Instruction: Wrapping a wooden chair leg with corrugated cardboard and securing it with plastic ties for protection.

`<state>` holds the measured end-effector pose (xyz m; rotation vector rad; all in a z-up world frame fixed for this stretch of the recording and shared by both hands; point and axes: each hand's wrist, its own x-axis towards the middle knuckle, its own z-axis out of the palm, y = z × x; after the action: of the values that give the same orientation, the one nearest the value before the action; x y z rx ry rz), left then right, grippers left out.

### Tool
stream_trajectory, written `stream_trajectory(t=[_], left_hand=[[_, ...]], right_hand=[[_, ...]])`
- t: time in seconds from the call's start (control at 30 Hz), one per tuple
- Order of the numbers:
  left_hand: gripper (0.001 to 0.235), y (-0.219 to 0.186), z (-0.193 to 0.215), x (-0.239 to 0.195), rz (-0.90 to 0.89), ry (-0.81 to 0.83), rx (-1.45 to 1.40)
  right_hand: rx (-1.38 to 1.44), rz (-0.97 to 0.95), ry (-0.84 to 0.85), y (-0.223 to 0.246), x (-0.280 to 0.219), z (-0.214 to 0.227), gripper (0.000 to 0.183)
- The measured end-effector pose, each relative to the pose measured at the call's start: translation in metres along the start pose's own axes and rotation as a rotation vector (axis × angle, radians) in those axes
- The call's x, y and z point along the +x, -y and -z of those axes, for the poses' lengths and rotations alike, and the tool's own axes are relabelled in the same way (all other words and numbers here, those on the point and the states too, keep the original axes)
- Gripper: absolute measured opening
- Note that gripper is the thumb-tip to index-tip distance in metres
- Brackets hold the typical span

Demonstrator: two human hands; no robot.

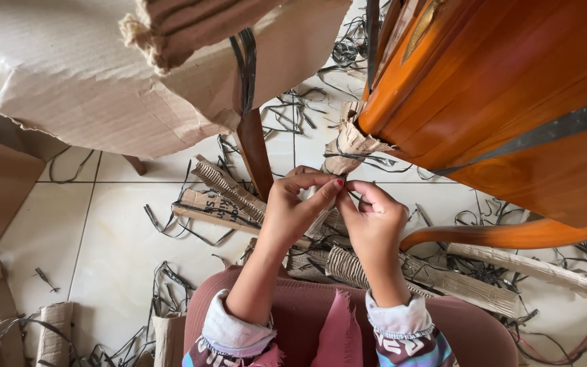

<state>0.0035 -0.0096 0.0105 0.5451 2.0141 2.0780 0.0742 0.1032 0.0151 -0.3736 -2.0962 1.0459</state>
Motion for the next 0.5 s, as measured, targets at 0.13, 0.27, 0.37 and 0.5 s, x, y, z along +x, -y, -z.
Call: stream_trajectory(t=[0.13,0.27,0.37,0.5], left_hand=[[0.013,0.005,-0.001,0.000,-0.003,-0.037,0.014],[0.015,0.009,-0.006,-0.002,0.067,-0.054,-0.010],[0.017,-0.002,-0.005,-0.002,0.122,-0.037,-0.023],[0.019,-0.002,-0.004,-0.002,0.148,-0.019,0.010]], right_hand=[[-0.112,0.188,-0.168,-0.006,-0.002,-0.006,0.015],[-0.031,0.201,-0.199,-0.011,0.001,-0.006,0.014],[0.127,-0.036,-0.074,0.002,0.003,0.000,0.011],[0.345,-0.233,0.064,0.003,0.003,0.004,0.008]])
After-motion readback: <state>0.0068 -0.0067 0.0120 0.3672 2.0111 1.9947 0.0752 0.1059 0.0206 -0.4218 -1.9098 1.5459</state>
